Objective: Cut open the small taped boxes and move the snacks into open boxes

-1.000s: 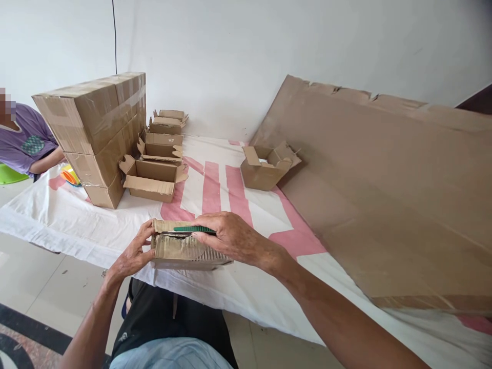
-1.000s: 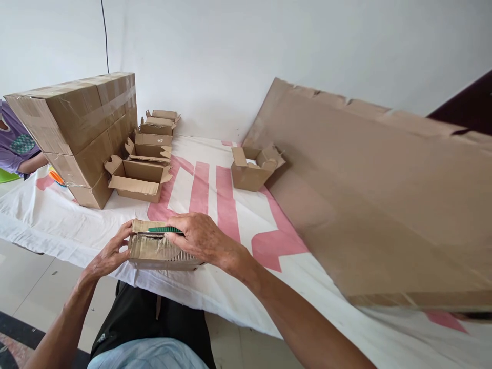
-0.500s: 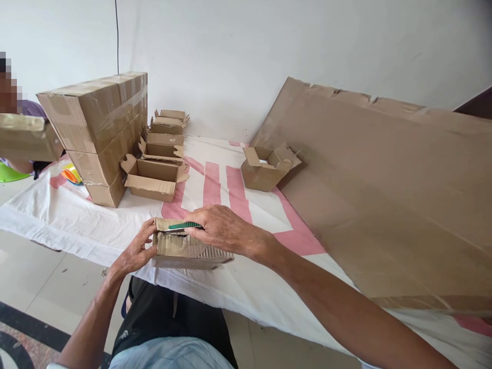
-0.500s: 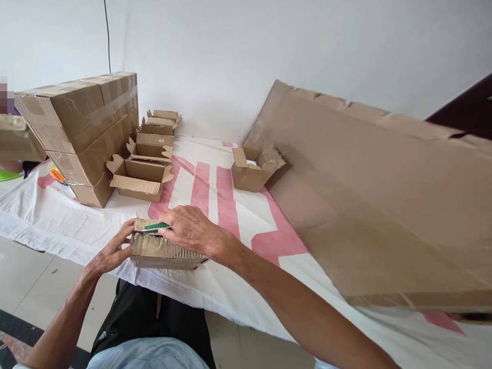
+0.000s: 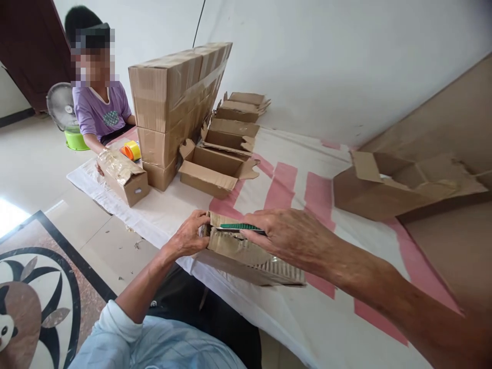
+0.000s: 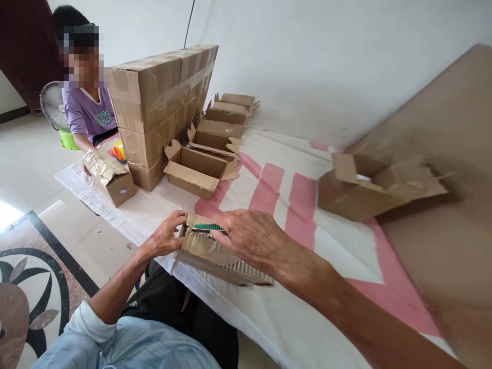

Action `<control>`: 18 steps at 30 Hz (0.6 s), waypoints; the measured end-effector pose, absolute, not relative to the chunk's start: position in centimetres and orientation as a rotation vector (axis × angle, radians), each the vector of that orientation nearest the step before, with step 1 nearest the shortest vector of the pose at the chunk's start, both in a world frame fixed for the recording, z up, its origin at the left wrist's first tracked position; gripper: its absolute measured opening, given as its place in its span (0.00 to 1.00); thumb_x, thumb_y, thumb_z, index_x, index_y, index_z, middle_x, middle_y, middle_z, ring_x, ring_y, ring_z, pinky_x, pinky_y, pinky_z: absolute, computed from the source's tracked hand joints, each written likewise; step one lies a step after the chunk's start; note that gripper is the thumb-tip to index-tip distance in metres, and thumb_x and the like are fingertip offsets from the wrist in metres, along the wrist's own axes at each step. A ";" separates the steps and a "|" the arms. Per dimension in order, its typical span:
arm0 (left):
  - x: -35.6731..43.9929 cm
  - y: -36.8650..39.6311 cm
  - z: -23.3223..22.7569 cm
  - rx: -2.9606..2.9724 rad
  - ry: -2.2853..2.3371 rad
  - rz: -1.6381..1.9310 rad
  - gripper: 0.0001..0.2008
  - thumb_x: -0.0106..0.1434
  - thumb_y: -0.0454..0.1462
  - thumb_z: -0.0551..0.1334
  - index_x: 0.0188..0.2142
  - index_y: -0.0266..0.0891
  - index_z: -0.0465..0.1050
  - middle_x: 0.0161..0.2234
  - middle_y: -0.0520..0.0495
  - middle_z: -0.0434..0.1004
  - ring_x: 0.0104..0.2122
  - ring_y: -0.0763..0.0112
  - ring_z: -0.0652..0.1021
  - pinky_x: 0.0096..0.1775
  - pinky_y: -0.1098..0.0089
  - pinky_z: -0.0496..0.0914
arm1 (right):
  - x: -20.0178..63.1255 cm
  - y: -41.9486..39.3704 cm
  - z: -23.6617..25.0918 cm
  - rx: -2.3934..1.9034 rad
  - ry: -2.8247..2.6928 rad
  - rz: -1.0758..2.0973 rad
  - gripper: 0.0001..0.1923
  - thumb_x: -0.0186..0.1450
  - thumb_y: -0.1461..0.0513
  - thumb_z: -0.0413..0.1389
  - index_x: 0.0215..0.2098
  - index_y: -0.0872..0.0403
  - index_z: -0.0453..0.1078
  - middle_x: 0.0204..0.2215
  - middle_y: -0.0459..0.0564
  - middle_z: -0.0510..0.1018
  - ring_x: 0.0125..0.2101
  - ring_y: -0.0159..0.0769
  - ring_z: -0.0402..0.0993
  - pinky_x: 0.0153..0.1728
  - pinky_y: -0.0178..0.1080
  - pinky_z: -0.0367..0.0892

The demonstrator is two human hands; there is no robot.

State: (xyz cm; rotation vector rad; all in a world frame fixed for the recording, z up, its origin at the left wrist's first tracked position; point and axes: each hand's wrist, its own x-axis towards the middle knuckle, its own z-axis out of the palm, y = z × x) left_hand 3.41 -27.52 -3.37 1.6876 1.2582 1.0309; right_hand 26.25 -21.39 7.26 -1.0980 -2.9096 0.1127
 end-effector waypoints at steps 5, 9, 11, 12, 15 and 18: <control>3.2 -27.4 -2.8 1.718 1.255 1.021 0.23 0.57 0.28 0.66 0.51 0.45 0.82 0.58 0.41 0.75 0.57 0.54 0.75 0.59 0.56 0.73 | 26.4 -21.3 8.3 -1.088 -2.922 0.071 0.10 0.70 0.61 0.58 0.31 0.51 0.78 0.24 0.49 0.81 0.22 0.35 0.69 0.25 0.39 0.46; 3.0 -26.9 -2.7 1.735 1.285 1.029 0.24 0.56 0.28 0.66 0.52 0.45 0.82 0.60 0.41 0.73 0.56 0.54 0.76 0.58 0.56 0.74 | 25.7 -21.7 9.0 -1.082 -2.909 0.024 0.10 0.69 0.61 0.60 0.29 0.51 0.77 0.25 0.49 0.81 0.23 0.35 0.70 0.25 0.40 0.44; 2.8 -26.6 -2.7 1.744 1.295 1.027 0.24 0.55 0.28 0.67 0.51 0.45 0.82 0.60 0.41 0.73 0.56 0.54 0.77 0.58 0.56 0.74 | 25.5 -21.8 9.2 -1.093 -2.896 0.013 0.09 0.68 0.62 0.61 0.29 0.51 0.77 0.25 0.49 0.81 0.24 0.36 0.72 0.26 0.40 0.44; 2.7 -26.4 -2.7 1.750 1.300 1.025 0.25 0.54 0.28 0.67 0.51 0.45 0.82 0.60 0.42 0.73 0.56 0.55 0.77 0.58 0.56 0.74 | 25.6 -21.8 9.4 -1.102 -2.890 0.006 0.09 0.68 0.63 0.62 0.28 0.51 0.77 0.25 0.49 0.81 0.24 0.36 0.72 0.26 0.40 0.44; 2.5 -26.3 -2.3 1.769 1.315 1.016 0.23 0.54 0.28 0.67 0.50 0.45 0.82 0.58 0.42 0.74 0.55 0.55 0.77 0.56 0.58 0.75 | 26.7 -21.7 9.9 -1.144 -2.925 -0.053 0.09 0.67 0.64 0.64 0.28 0.52 0.77 0.26 0.51 0.81 0.25 0.37 0.72 0.27 0.40 0.44; 2.6 -26.3 -1.7 1.808 1.323 1.007 0.21 0.56 0.30 0.67 0.50 0.44 0.82 0.57 0.42 0.75 0.55 0.56 0.77 0.55 0.60 0.76 | 27.7 -21.7 10.7 -1.183 -3.005 -0.114 0.11 0.70 0.65 0.61 0.29 0.54 0.77 0.26 0.51 0.81 0.25 0.36 0.72 0.27 0.39 0.44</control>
